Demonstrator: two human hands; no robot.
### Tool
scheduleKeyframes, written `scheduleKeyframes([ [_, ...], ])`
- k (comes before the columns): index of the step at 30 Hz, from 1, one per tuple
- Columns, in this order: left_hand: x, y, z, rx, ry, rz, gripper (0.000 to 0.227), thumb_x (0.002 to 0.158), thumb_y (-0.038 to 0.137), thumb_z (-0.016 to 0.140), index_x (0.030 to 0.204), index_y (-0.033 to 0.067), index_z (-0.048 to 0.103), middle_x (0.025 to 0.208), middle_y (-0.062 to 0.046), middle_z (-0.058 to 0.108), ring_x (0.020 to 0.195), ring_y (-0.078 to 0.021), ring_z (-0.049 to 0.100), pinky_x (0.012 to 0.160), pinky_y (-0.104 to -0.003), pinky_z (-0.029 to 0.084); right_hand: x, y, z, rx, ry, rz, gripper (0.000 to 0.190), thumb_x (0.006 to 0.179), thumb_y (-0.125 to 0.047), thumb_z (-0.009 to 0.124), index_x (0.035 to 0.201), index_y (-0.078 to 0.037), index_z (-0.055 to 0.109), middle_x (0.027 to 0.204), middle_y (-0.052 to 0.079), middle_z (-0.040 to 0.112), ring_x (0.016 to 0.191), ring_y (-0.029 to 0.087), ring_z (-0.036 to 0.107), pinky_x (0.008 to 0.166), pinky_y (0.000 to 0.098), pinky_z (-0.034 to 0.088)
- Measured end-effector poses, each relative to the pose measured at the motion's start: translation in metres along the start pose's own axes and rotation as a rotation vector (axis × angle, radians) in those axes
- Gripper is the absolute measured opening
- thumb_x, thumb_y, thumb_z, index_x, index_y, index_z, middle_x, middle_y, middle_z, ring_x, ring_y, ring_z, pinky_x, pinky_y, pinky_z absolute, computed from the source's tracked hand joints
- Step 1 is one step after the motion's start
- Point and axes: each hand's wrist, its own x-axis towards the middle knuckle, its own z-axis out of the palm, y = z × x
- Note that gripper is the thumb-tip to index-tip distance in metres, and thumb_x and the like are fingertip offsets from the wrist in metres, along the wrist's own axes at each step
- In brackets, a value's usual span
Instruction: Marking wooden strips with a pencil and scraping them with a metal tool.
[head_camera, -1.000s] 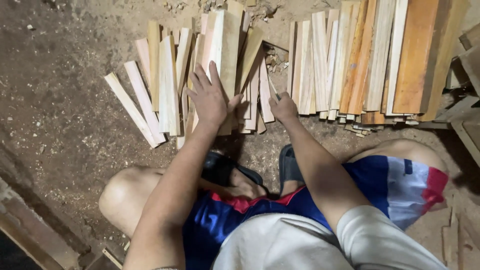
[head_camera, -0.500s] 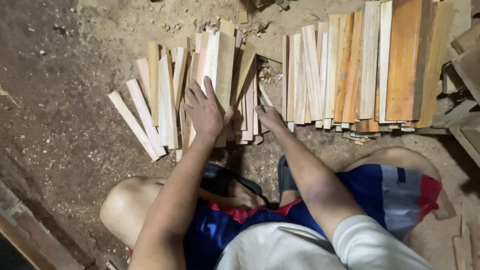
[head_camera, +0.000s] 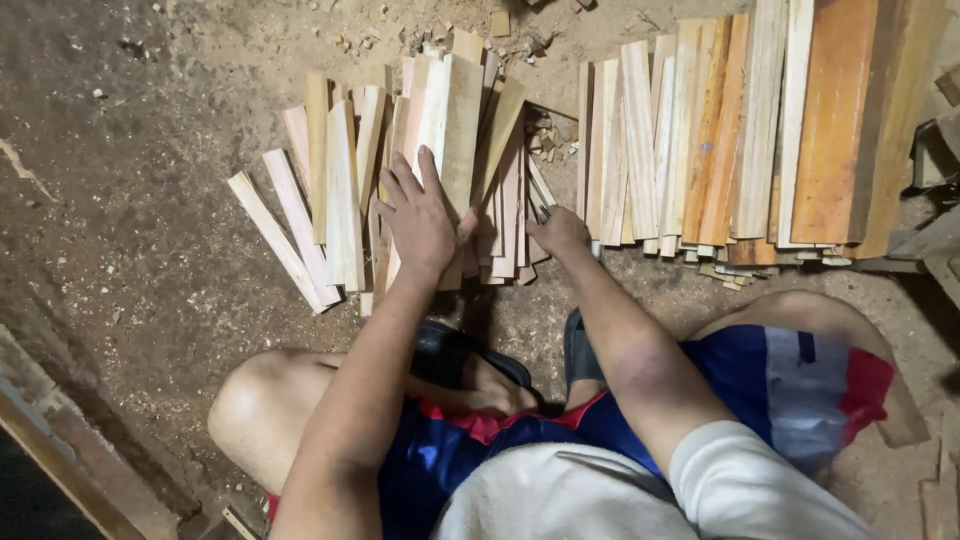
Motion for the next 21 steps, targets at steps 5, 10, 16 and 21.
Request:
scheduleKeyframes([
  [5,0.001,-0.001,0.002,-0.023,-0.001,0.003,0.114,0.082,0.057,0.076,0.163,0.0072,0.013,0.16,-0.031,0.021,0.148,-0.0533,0.022,0.106,-0.068,0.032,-0.005,-0.001,0.011,-0.031,0.029,-0.019,0.041,0.092,-0.043,0.068,0.113,-0.008,0.072,0.104,0.019,0.075,0.112,0.04,0.07,0.092,0.0514,0.056],
  [10,-0.001,-0.003,0.004,-0.039,0.01,0.014,0.114,0.082,0.055,0.077,0.163,0.0073,0.013,0.16,-0.032,0.021,0.147,-0.0537,0.022,0.106,-0.069,0.031,-0.015,0.004,-0.005,0.19,-0.01,-0.085,0.044,0.081,-0.053,0.074,0.097,-0.012,0.071,0.09,0.014,0.073,0.099,0.037,0.072,0.085,0.0462,0.055],
  [16,-0.003,-0.007,0.004,-0.097,0.035,0.028,0.111,0.081,0.053,0.077,0.163,0.007,0.016,0.159,-0.033,0.023,0.147,-0.0549,0.024,0.106,-0.073,0.029,-0.05,-0.02,-0.036,0.29,0.056,-0.139,0.043,0.084,-0.053,0.076,0.094,-0.012,0.069,0.079,0.012,0.065,0.085,0.031,0.068,0.076,0.0446,0.051],
  [21,-0.005,-0.009,0.008,-0.197,0.104,0.051,0.107,0.078,0.054,0.075,0.16,0.0069,0.024,0.158,-0.032,0.024,0.146,-0.0557,0.024,0.11,-0.074,0.027,-0.118,-0.067,-0.075,0.27,0.192,-0.097,0.028,0.085,-0.037,0.068,0.089,-0.009,0.068,0.076,0.014,0.067,0.082,0.034,0.07,0.071,0.0446,0.054],
])
